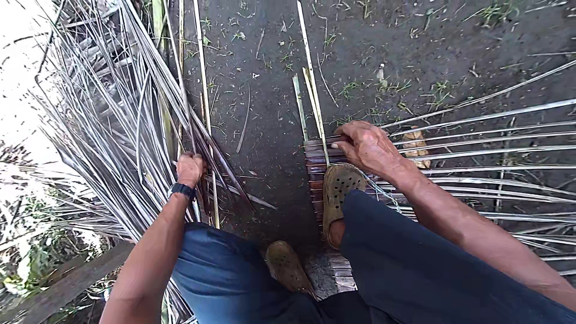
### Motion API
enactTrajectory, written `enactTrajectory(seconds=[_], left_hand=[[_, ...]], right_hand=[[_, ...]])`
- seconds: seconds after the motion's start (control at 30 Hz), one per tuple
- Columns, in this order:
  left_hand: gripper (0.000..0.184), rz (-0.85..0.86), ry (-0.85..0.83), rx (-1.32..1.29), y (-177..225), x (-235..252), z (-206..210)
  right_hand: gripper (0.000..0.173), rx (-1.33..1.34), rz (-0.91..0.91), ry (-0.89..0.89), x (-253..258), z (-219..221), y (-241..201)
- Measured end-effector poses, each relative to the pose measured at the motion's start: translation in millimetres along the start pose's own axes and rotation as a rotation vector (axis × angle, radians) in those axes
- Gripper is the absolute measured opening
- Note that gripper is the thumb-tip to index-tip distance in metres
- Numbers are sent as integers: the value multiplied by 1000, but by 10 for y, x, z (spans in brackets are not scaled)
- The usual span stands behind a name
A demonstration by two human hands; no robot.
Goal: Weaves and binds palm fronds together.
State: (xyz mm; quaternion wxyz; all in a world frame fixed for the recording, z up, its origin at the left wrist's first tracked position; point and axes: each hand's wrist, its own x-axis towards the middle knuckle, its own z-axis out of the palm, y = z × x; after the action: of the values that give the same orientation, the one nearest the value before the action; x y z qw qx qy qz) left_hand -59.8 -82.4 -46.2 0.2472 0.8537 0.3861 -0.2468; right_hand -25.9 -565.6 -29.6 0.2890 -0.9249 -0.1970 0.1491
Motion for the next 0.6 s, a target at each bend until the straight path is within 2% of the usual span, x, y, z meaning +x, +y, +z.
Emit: enactTrajectory(seconds=[0.07, 0.13, 0.2, 0.27, 0.3, 0.37, 0.43, 0.5, 0.6], left_hand=[[37, 59, 157, -343, 231, -198, -19], [33, 281, 246, -467, 465, -472, 46], [32, 607, 237, -349, 677, -846, 258], [29, 902, 182, -177, 910, -1224, 590], [26, 1050, 141, -121, 1016, -1371, 788], [19, 1299, 53, -60, 1153, -1554, 1201], [19, 1439, -18, -10, 1236, -1647, 1487], [24, 1461, -86, 69, 1278, -1666, 1571], [24, 1377, -175, 254, 1272, -1516, 1450]], right_hand=[[19, -2, -65, 80, -5, -138, -100], [18, -40, -189, 220, -23, -294, -281], [18, -107, -356, 374, -69, -474, -574], [18, -199, -524, 408, -88, -602, -833], [19, -262, -564, 354, -88, -628, -920], [23, -351, -505, 122, -100, -562, -959], [21, -238, -392, -108, -128, -386, -734], [15, -42, -301, -221, -195, -270, -420], [12, 42, -247, -229, -343, -262, -106]])
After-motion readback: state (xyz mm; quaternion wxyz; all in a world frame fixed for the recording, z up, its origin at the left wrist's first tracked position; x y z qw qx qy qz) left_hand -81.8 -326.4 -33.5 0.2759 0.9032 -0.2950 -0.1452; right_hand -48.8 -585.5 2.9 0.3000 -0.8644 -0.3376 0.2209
